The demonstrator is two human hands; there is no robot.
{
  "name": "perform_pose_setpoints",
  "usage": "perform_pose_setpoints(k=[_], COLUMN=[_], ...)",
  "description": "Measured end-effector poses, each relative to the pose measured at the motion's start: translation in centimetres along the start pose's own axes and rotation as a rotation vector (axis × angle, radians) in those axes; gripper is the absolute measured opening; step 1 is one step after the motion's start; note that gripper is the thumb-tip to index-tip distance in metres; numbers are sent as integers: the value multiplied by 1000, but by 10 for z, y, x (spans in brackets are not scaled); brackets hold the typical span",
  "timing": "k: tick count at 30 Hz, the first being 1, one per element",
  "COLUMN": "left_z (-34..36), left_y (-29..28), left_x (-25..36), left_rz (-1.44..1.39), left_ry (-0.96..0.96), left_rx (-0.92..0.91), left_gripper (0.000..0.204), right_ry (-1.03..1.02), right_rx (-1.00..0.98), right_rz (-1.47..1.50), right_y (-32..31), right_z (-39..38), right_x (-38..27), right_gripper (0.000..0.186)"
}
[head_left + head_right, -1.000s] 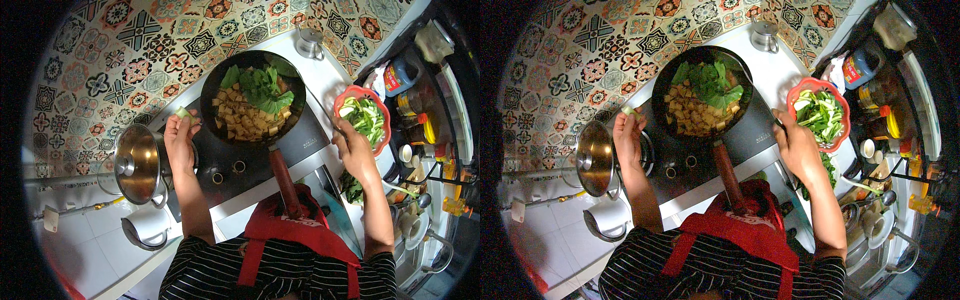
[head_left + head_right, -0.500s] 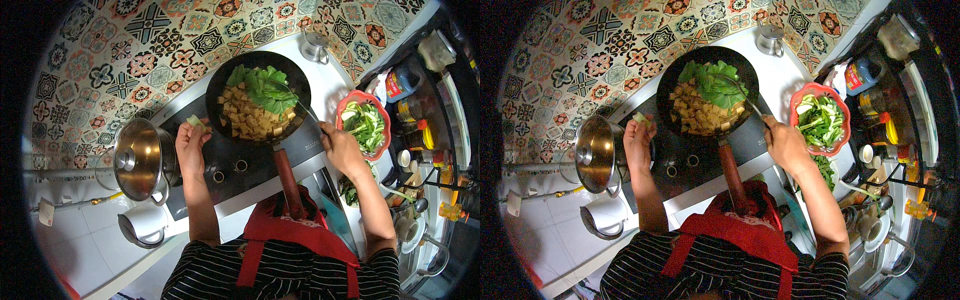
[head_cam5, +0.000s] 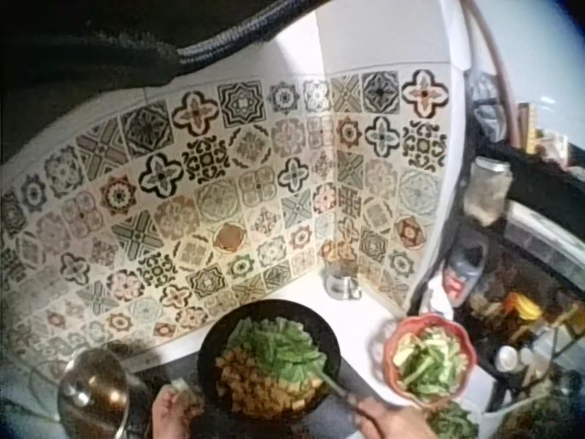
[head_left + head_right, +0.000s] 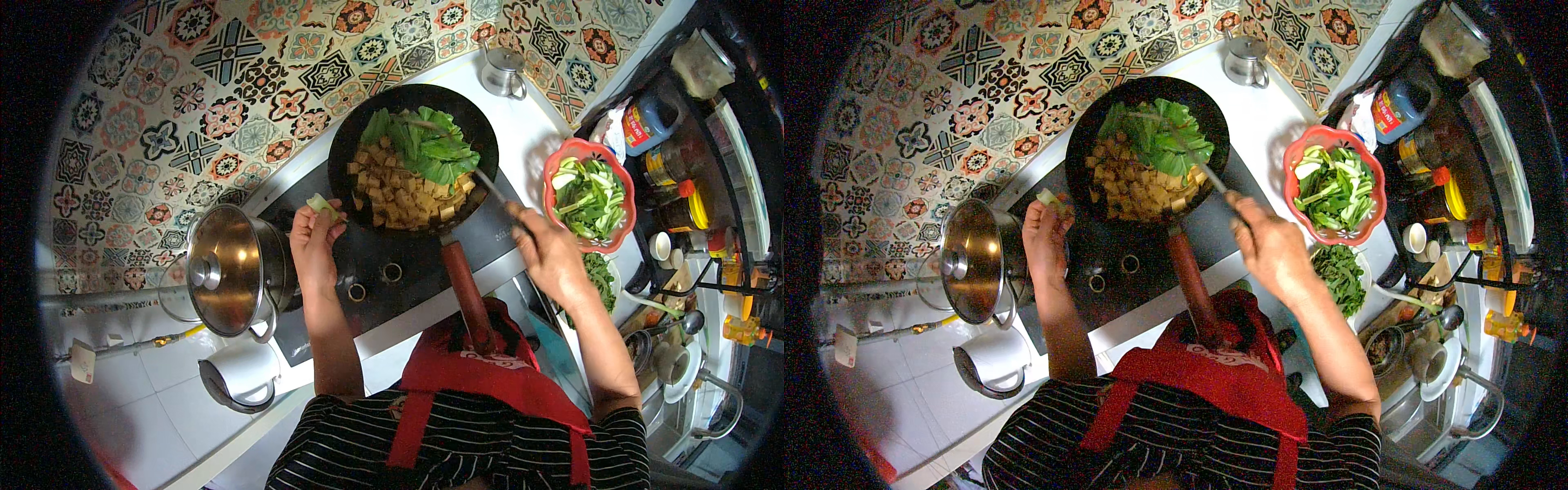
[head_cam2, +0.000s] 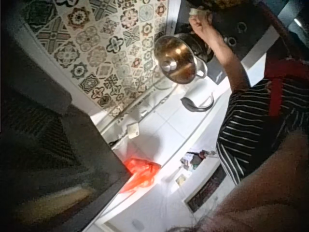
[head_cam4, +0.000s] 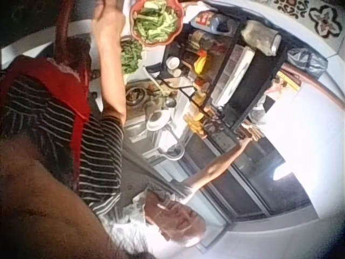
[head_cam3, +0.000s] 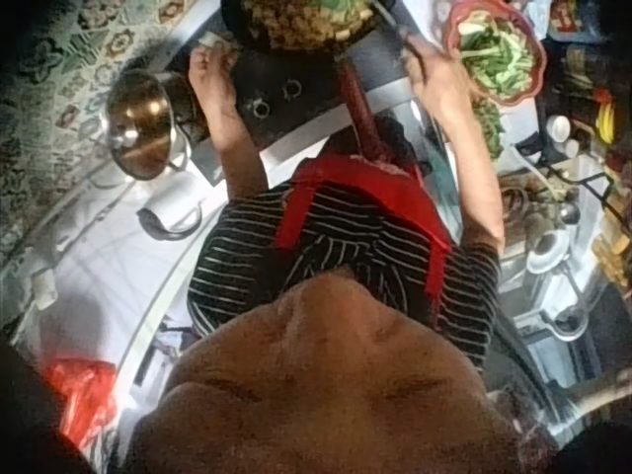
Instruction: The person prepares a sauce by mixing ingredients in a small bowl, then adds chopped vegetables to a wok containing tofu and stirs the mixture.
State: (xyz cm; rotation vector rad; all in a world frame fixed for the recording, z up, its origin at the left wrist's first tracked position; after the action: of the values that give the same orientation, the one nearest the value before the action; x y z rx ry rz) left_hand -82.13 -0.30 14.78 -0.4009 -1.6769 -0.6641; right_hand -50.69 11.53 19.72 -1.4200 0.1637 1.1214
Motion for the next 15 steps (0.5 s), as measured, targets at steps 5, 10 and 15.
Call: perform_pose_setpoints(k=[5, 10, 15], left_z=[-4, -3, -7], left_y=[10, -1, -20], left_x=[4, 6, 4], left_rz=[-33, -24, 34], left_ry=[-13, 3, 16], left_rx=[9, 37, 105], left_gripper=[6, 6, 10], right_ry=[21, 98, 96], right_rx=[-68, -81, -74], right_rz=[62, -211, -349], right_y=[34, 36, 12], right_z=[10, 19, 18], right_x=[-10, 9, 3], right_gripper=[33, 31, 29])
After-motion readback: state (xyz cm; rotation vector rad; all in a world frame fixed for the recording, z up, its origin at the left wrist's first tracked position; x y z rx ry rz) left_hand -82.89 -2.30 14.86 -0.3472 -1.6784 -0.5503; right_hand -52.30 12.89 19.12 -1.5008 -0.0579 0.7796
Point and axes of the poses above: each hand's wrist, its own z-axis towards the middle knuckle, its own y-axis out of the palm, x = y × z, the point moved 3 cm from there along z, towards the middle knuckle, and after that the axes turned 9 degrees about x, right-handed, at the moved point
